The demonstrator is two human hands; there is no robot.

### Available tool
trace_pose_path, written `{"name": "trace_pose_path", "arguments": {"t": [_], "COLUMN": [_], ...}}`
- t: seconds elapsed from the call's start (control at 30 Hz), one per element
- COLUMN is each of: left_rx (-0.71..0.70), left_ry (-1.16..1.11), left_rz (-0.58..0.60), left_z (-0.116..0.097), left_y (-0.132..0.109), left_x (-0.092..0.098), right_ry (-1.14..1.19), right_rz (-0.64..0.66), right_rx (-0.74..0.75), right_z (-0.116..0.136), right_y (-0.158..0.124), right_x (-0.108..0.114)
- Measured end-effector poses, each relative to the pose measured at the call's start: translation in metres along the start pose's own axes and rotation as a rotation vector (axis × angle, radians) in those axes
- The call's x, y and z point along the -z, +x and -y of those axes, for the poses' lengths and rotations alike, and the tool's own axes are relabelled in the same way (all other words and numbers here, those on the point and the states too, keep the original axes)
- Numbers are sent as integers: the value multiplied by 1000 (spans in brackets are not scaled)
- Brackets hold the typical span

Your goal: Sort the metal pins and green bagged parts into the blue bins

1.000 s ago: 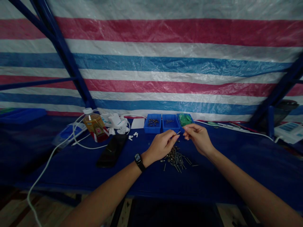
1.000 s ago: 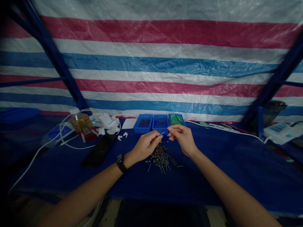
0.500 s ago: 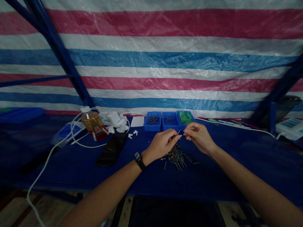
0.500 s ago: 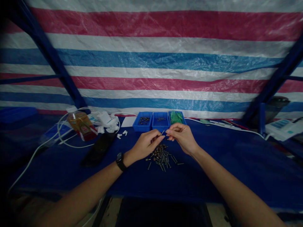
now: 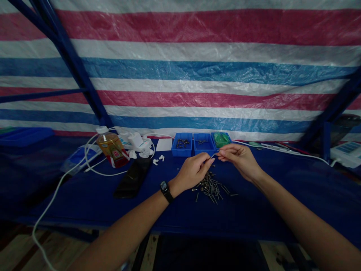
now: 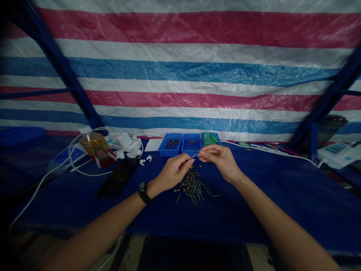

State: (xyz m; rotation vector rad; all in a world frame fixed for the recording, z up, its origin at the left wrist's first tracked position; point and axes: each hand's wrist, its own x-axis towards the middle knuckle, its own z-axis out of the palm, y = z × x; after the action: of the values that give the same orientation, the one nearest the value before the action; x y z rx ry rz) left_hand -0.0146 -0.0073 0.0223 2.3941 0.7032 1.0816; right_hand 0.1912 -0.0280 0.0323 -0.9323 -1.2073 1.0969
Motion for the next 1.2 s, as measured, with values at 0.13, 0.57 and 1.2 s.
{"name": "trace_pose_path", "arguments": {"t": [0.13,0.57,1.2], "left_rx": [-7,-69,-109], "left_ry": [4,58,95], "left_rz": [23,73,154], "left_z": [1,2,9], "left_y": [0,0,-1], "left_x": [0,0,4], "right_ry": [3,-103,-240], "right_rz": [110,208,245], "right_rx": [-50,35,62], "right_z": [-1,-5,-2], "right_y": [0,-2,-5], "right_x": [3,-2,-3]}}
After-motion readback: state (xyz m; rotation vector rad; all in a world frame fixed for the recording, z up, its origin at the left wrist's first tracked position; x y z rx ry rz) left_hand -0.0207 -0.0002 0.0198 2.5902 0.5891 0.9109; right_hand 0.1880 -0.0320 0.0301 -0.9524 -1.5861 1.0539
